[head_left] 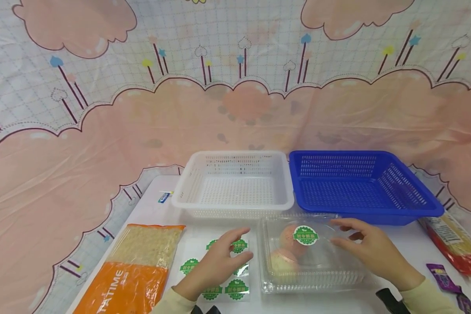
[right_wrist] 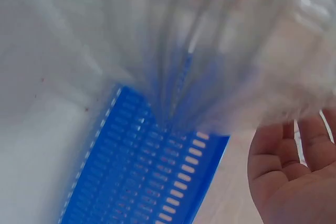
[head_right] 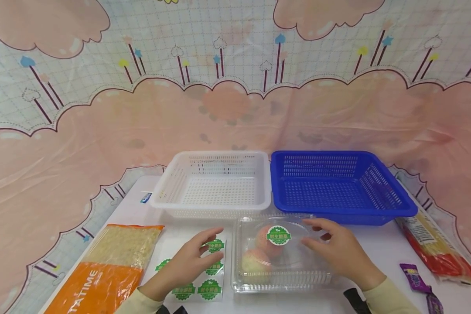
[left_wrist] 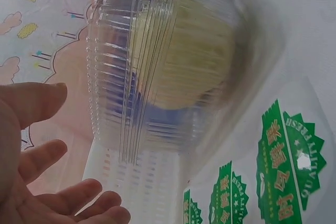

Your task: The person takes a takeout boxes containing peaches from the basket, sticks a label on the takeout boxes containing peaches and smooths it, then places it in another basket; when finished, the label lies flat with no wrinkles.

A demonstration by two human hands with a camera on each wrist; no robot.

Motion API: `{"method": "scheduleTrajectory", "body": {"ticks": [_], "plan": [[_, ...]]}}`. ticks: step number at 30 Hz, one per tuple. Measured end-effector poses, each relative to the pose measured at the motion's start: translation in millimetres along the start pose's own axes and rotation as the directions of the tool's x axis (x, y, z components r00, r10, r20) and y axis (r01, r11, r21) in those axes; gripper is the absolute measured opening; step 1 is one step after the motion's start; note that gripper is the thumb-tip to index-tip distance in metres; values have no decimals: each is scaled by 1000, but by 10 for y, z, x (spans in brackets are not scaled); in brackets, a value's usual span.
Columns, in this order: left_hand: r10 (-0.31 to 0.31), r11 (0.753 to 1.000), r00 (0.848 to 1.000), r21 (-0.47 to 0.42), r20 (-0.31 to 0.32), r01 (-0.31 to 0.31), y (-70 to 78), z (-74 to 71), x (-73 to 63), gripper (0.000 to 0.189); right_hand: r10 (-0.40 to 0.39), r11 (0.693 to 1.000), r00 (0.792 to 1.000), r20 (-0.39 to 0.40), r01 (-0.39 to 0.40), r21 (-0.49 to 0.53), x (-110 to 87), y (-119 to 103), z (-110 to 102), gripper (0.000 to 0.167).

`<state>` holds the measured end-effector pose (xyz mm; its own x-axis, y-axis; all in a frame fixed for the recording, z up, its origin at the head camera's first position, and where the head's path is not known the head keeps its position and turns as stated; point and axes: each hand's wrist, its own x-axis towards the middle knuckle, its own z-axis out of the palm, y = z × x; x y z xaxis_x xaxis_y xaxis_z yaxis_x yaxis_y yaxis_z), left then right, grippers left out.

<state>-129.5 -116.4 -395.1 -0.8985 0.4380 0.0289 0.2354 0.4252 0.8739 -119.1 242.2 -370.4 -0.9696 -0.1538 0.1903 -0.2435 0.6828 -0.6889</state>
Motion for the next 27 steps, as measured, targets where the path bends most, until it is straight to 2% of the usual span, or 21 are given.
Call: {"method": "scheduleTrajectory", "body": {"ticks": [4,9,14,20,27], "plan": [[2,1000,1000,15,0,-2,23,19,45,58,-32,999,999,-23,31,-28,0,83,-26,45],[3,1000,1000,-14,7,-2,44,55,96,61,-89,996,995,-41,88,-14,2,207,-34,43],[-18,999,1000,-35,10,18,61,108,131,65,-42,999,999,10,42,-4,-23,280,-50,47],[-5,1000,1000,-12,11,5,49,168,175,70,-12,1000,999,49,12,4,-34,337,-72,53],[-42,994,998,-96,47,47,32,239,192,71,6,1000,998,67,-7,13,-68,428,-44,58]]}}
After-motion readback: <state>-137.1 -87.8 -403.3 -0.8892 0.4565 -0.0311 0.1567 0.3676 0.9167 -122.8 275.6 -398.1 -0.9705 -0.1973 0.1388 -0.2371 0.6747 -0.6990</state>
